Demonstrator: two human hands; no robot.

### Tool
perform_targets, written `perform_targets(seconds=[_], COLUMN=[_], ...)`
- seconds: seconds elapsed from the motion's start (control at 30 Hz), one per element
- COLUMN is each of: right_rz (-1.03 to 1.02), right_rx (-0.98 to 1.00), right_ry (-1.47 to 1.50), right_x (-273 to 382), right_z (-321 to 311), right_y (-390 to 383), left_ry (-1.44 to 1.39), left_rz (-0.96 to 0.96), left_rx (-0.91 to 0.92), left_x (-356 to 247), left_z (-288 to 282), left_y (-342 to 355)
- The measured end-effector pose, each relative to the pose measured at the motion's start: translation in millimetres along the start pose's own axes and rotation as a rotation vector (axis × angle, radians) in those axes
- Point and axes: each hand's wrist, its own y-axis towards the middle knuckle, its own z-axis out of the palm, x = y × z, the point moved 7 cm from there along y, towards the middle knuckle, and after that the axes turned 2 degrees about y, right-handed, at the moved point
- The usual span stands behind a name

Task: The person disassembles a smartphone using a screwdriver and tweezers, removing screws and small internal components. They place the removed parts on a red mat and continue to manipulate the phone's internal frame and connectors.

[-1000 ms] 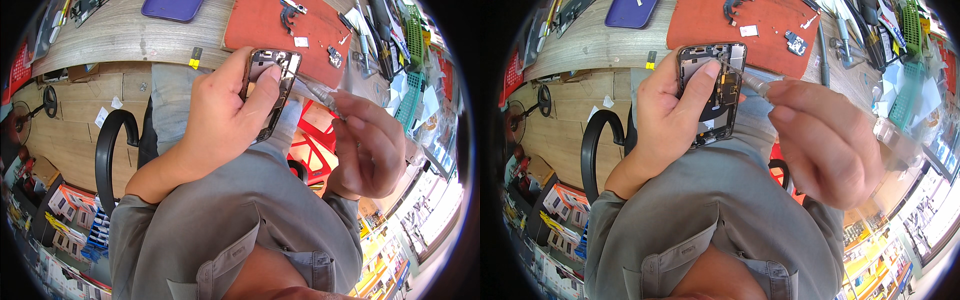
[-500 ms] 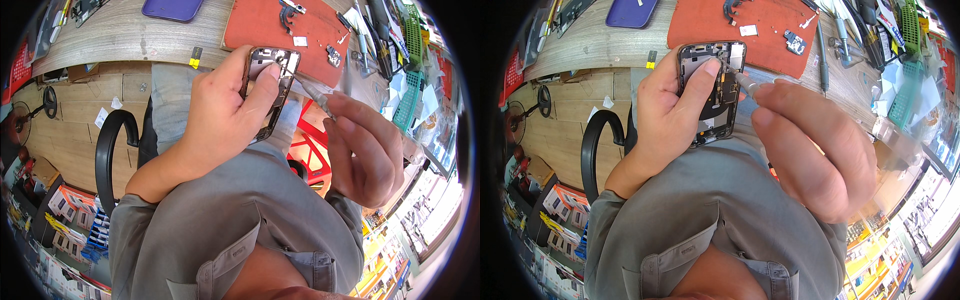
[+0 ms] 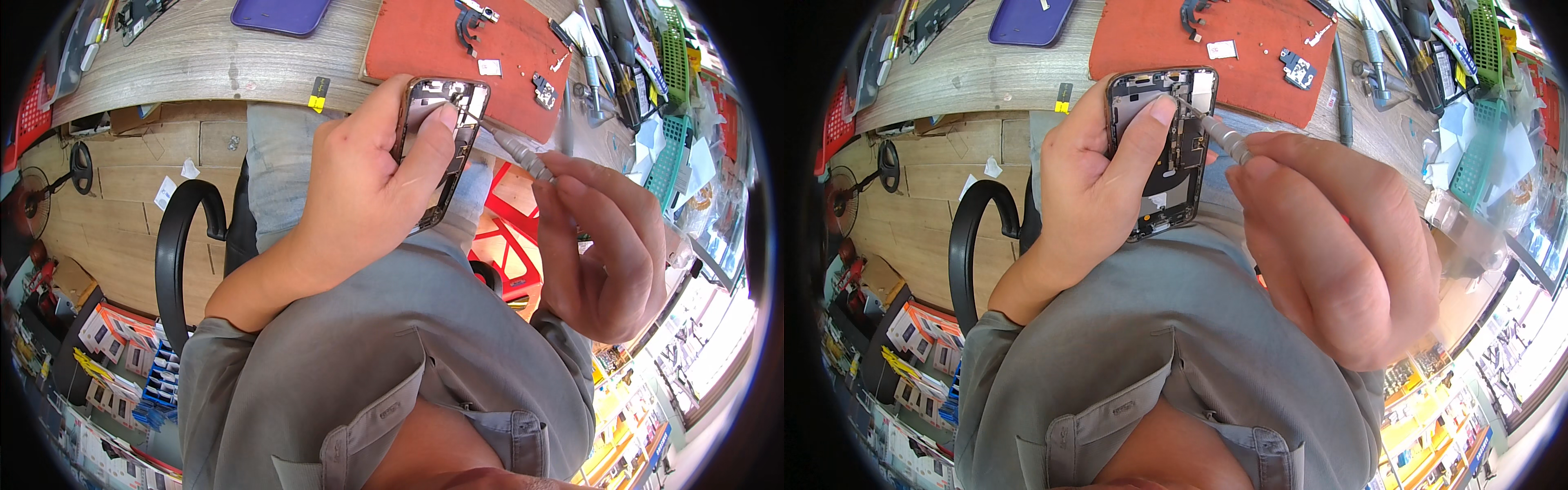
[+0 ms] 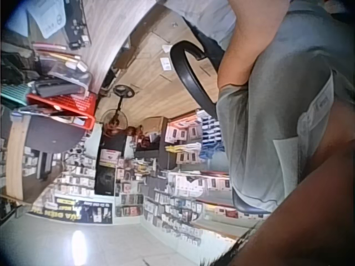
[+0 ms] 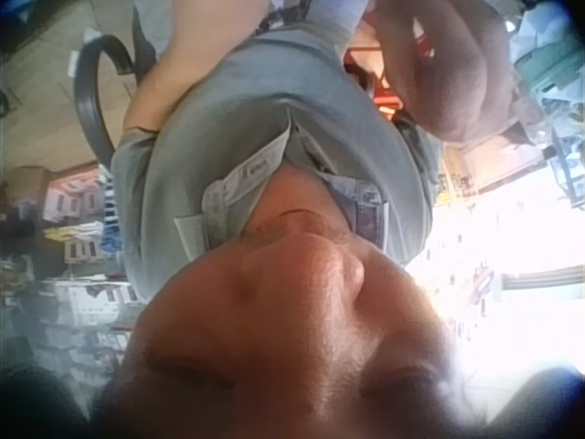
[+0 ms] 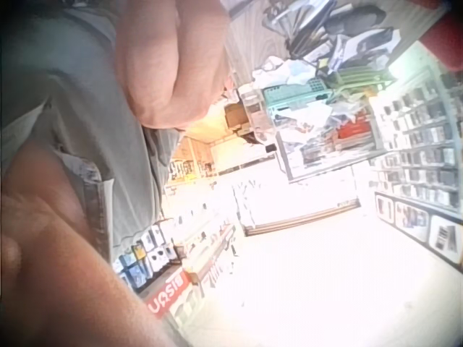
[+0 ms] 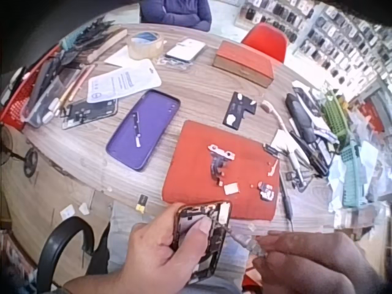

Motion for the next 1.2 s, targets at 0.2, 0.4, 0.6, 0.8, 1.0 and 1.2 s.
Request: perform_targets(seconds=[0.2, 0.4, 0.6, 0.8, 1.0, 1.2], right_rz=[-0.08, -0.079, -0.012, 0.028, -0.023, 0.072], right_rx=[0.0, 0.021, 0.082, 0.056, 0.132, 0.071], right_ry=[-0.016, -0.103, -0.07, 0.016, -0.029, 0.03], right_x=[-2.6, 1.8, -2.5, -4.5, -5.3, -9.0], right_z=[-0.2, 0.9, -3.9, -1.0, -2.1, 0.4], right_y=[-1.0, -0.4, 3.3, 2.8, 0.3, -1.7], left_ry=[0.003, 0.01, 0.023, -0.022, 0.009, 0.023], left_rz=[0.007, -0.005, -0.004, 0.0, 0.0, 0.036], left_rx=[-0.014, -0.011, -0.014, 0.005, -0.017, -0.018], left_x=[-0.7, 1.0, -4.4, -0.9, -0.9, -1.6], left_z=[0.0, -0.1, 0.1, 2.1, 0.0, 0.1], left_y=[-0.2, -0.6, -1.2, 0.3, -2.4, -1.3])
